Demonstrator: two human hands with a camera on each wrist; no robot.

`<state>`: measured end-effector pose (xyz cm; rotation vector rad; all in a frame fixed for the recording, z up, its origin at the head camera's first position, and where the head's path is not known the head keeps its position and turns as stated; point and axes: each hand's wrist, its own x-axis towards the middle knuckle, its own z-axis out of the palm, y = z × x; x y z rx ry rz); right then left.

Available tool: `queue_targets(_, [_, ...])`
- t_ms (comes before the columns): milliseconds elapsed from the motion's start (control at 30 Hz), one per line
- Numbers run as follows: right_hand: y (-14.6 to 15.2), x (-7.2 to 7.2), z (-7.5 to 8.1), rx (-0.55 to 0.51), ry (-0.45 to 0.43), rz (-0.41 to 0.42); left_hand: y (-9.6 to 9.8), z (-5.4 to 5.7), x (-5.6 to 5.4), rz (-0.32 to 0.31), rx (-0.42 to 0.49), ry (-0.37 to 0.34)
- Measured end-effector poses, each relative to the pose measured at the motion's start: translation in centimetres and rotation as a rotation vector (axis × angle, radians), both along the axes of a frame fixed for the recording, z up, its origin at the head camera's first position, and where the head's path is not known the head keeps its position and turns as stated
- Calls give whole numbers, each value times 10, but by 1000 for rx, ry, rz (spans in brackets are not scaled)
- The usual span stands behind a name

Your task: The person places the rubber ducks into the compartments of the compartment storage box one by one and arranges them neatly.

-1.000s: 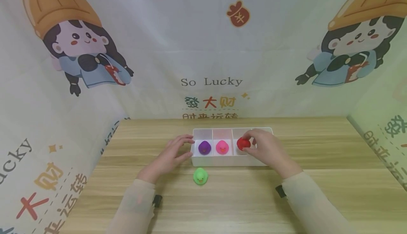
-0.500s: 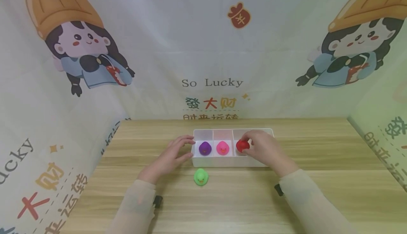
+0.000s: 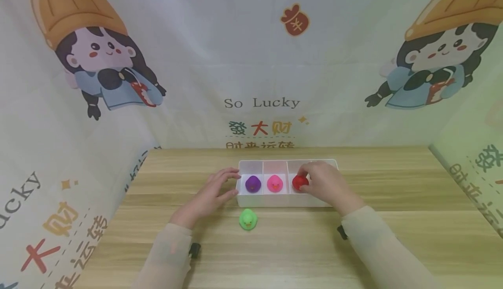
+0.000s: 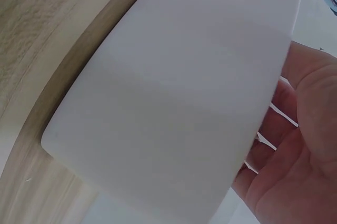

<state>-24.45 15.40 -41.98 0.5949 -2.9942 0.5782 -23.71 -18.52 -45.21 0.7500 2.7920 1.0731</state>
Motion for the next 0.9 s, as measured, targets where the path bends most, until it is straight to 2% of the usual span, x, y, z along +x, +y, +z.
queue_targets(267, [0, -6, -4, 20, -35, -5, -1, 0, 1, -8, -2, 2])
queue_targets(500, [-1, -10, -6, 37, -14, 15, -1, 1, 1, -6, 1, 4])
queue_targets(900, [-5, -11, -5, 81, -14, -5, -2, 0, 0, -7, 2, 4])
